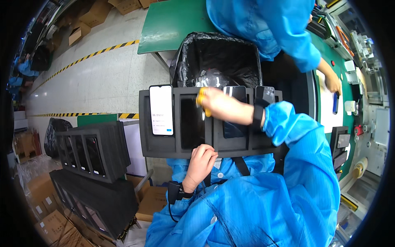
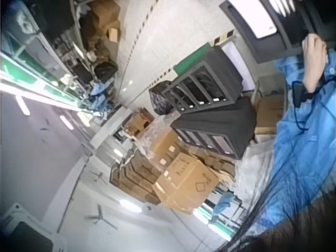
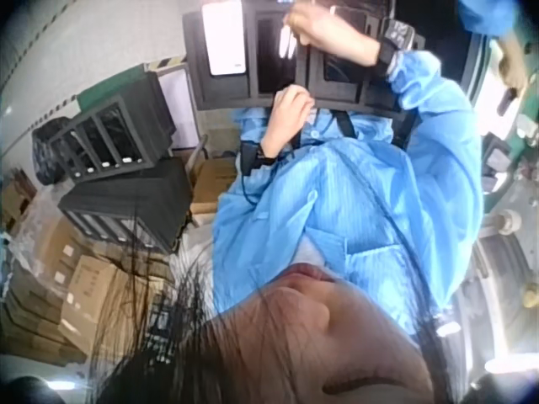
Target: Wiping smartphone screens with a cloth and organizing them into trays on an assembly line.
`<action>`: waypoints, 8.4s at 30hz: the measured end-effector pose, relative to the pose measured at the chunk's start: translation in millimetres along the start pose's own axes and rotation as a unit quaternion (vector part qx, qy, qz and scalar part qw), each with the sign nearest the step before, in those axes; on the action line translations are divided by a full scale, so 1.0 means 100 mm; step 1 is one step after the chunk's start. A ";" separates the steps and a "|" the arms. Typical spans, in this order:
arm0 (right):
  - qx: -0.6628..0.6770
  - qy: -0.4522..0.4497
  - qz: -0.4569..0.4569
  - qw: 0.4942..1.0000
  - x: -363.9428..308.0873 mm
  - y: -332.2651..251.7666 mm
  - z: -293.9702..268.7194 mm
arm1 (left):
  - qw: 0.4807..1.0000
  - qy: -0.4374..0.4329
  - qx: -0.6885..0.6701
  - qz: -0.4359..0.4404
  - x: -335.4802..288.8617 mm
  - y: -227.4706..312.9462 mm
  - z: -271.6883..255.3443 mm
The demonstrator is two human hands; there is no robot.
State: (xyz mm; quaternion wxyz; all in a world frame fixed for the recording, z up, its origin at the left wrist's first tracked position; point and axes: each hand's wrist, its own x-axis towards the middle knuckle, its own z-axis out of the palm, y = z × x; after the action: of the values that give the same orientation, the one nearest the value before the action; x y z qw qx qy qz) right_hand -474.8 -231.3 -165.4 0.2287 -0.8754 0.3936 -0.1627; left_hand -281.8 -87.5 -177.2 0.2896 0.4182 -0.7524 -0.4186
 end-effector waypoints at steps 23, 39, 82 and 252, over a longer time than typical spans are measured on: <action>-0.022 -0.041 -0.054 0.997 0.16 -0.50 0.38 | 0.995 0.056 -0.014 0.085 -0.21 -0.02 -0.17; 0.088 -0.115 -0.080 0.986 -0.13 -0.71 0.41 | 0.978 0.169 0.115 0.026 -0.37 -0.25 -0.54; -0.052 -0.008 -0.047 0.997 1.35 -0.58 0.81 | 0.962 0.193 0.194 -0.005 -0.55 -0.64 -0.52; 0.155 0.399 0.449 0.784 -1.82 -0.06 0.19 | 0.994 0.106 0.017 0.002 1.06 0.03 0.65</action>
State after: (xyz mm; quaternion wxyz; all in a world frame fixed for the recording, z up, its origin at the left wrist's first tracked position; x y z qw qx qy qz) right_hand -578.5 -83.8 -196.9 0.2311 -0.4098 0.7674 -0.4356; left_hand -385.3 -153.6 -197.2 0.3613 0.4635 -0.7253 -0.3585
